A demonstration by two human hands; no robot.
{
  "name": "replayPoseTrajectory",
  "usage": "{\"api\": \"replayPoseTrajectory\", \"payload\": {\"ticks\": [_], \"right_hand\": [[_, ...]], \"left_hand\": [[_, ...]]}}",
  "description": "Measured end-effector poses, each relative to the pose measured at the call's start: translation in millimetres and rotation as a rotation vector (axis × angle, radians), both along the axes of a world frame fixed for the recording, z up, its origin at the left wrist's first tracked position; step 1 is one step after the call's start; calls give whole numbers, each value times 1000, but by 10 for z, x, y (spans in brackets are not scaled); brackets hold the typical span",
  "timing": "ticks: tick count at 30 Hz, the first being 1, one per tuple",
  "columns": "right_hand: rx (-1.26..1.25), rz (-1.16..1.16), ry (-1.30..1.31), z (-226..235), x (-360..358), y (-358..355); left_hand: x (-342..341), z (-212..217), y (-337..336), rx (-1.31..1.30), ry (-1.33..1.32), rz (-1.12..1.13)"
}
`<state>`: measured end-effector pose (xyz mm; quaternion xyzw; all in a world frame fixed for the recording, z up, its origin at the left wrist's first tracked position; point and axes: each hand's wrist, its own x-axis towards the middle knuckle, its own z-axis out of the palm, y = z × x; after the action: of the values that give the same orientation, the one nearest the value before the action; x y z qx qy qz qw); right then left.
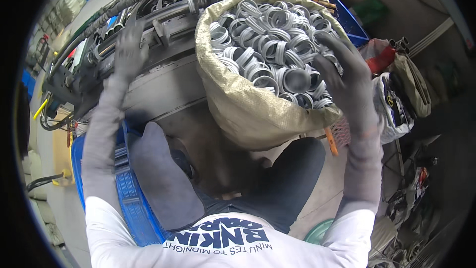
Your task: Assembling metal tubes by fitting rings onto the ends and using a press machine.
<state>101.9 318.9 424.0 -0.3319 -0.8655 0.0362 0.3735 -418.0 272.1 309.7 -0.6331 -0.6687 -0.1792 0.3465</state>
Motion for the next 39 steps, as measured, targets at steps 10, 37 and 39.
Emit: {"api": "replayPoseTrajectory", "payload": {"ticks": [10,37,39], "right_hand": [[588,-106,-733,-1171,647,1463],[-1895,460,843,-2877,-3319,-2428],[-1946,327,862,-2902,-3206,-2443]], "left_hand": [[-596,-1548,-4445,-181,-711,391],[-1513,-5865,-5974,-250,-1147,521],[-1514,-4906,-5748,-191,-1303,569]]}}
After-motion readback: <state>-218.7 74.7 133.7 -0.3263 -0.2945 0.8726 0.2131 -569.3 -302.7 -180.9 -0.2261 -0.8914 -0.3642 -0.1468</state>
